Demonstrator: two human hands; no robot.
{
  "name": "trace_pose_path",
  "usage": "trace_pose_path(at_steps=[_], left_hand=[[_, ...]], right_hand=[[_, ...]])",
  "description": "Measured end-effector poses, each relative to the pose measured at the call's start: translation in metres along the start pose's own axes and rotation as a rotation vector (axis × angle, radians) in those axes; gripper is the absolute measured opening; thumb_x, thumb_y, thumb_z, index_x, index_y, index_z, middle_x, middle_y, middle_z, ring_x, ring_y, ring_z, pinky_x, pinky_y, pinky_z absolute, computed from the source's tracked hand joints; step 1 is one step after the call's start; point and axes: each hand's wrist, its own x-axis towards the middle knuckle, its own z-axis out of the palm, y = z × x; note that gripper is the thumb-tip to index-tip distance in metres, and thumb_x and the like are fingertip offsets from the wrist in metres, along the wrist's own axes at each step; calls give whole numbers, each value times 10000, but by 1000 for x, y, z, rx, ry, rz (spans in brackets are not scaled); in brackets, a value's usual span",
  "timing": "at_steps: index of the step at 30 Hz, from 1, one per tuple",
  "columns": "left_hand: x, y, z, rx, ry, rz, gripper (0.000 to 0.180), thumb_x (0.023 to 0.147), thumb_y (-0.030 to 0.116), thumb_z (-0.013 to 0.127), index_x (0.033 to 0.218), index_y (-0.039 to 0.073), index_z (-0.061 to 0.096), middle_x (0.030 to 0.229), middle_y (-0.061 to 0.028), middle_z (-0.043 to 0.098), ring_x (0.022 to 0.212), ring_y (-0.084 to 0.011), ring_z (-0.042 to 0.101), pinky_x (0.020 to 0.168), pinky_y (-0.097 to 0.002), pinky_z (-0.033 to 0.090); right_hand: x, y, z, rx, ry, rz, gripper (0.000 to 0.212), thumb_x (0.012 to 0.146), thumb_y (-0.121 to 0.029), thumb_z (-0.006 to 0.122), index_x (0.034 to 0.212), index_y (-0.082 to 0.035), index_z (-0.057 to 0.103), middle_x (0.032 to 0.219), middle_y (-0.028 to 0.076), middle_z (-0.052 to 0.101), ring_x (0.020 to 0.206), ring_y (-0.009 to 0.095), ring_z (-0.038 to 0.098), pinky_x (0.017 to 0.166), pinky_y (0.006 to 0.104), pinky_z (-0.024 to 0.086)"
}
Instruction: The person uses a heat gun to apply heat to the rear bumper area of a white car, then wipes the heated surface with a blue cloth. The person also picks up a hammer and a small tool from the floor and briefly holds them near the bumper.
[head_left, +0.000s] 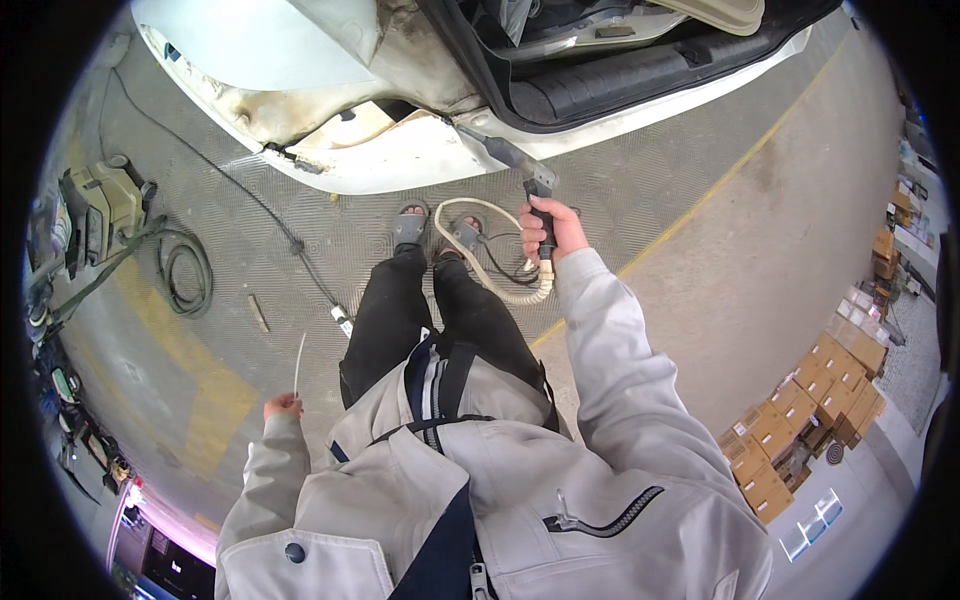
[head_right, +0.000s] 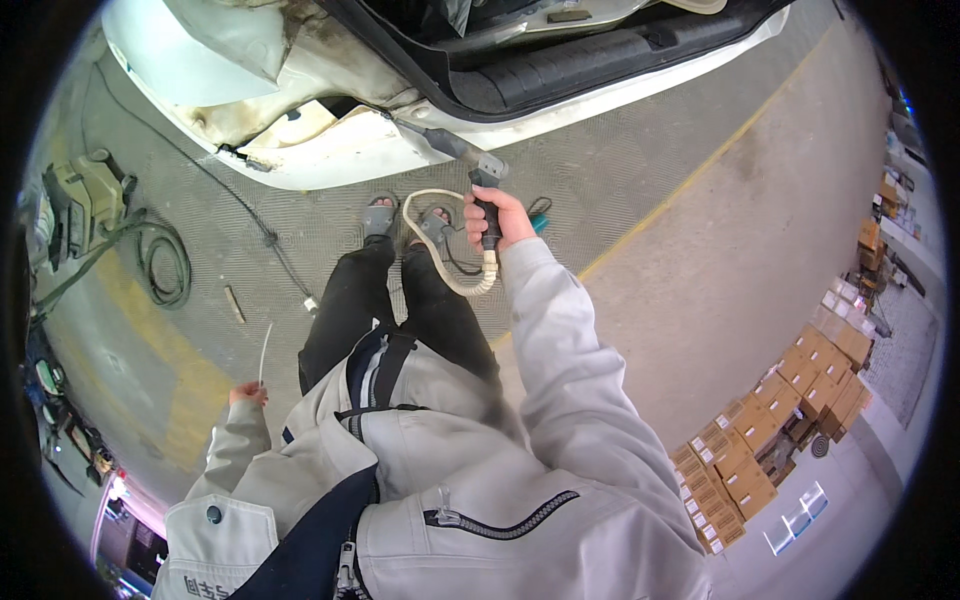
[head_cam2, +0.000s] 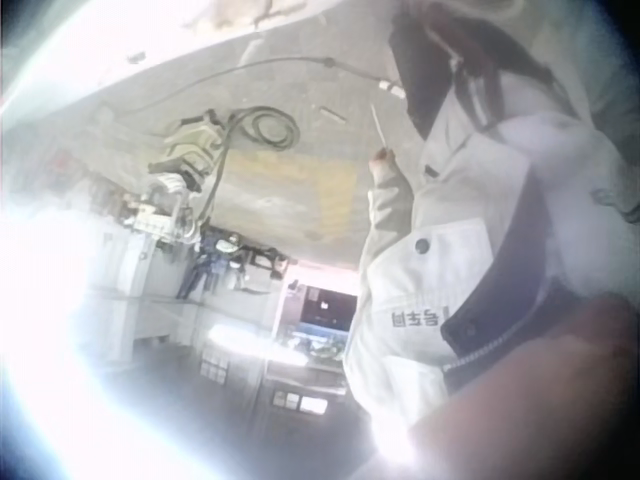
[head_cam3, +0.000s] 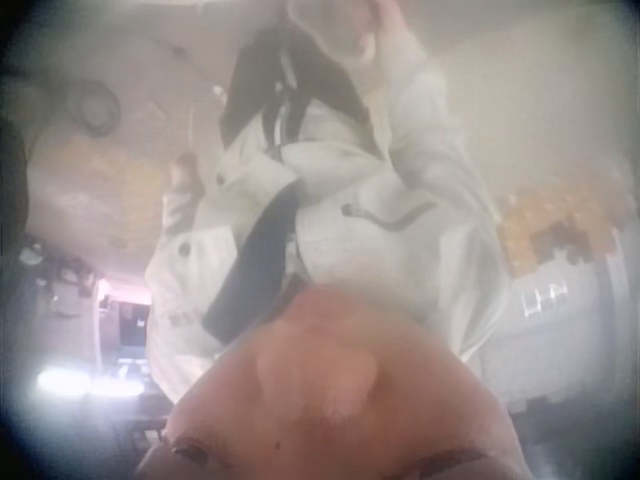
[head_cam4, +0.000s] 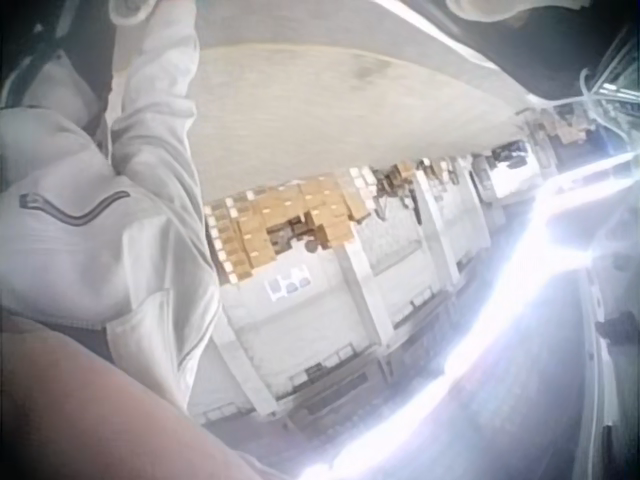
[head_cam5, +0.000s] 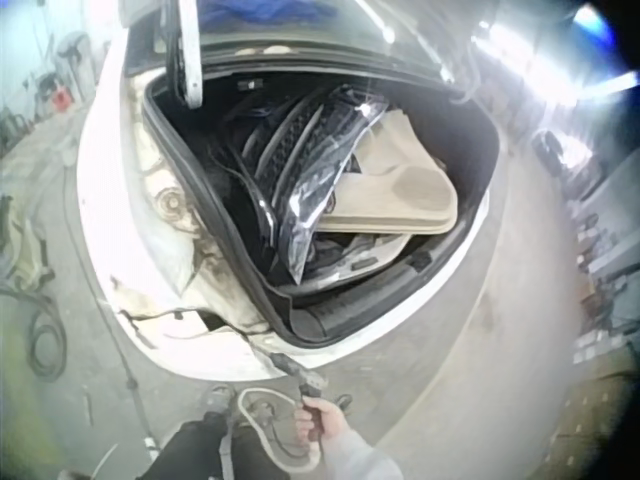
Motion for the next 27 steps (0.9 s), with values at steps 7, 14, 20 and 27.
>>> trace_pose_path(at_steps=[7, 14, 20, 27], left_hand=[[-2, 2, -9, 44, 26, 36, 307, 869, 138, 815, 1144, 3, 790, 817, -84, 787, 676, -138, 739, 675, -305, 602], [0, 10, -9, 67, 7, 22, 311, 881, 94, 791, 1176, -3, 773, 845, -86, 779, 686, -149, 728, 656, -310, 591], [-2, 9, -8, 53, -5, 23, 326, 873, 110, 798, 1180, 0, 779, 846, -89, 789, 709, -153, 749, 691, -306, 603], [-6, 13, -8, 54, 11, -4, 333, 874, 67, 774, 1199, -1, 764, 814, -75, 772, 642, -131, 707, 605, -293, 575]], right_hand=[[6, -4, 4, 19, 23, 29, 218, 979, -312, 696, 972, -128, 580, 729, -79, 505, 558, 61, 448, 533, 255, 393], [4, -1, 1, 45, 26, 27, 208, 989, -307, 688, 989, -139, 565, 724, -94, 488, 535, 43, 425, 511, 237, 371], [1, -3, 1, 38, 29, 32, 209, 990, -307, 690, 983, -140, 564, 726, -96, 485, 531, 40, 420, 509, 232, 371], [9, -3, 0, 68, 0, 62, 217, 989, -309, 692, 981, -138, 560, 722, -98, 479, 530, 37, 422, 502, 229, 376]])
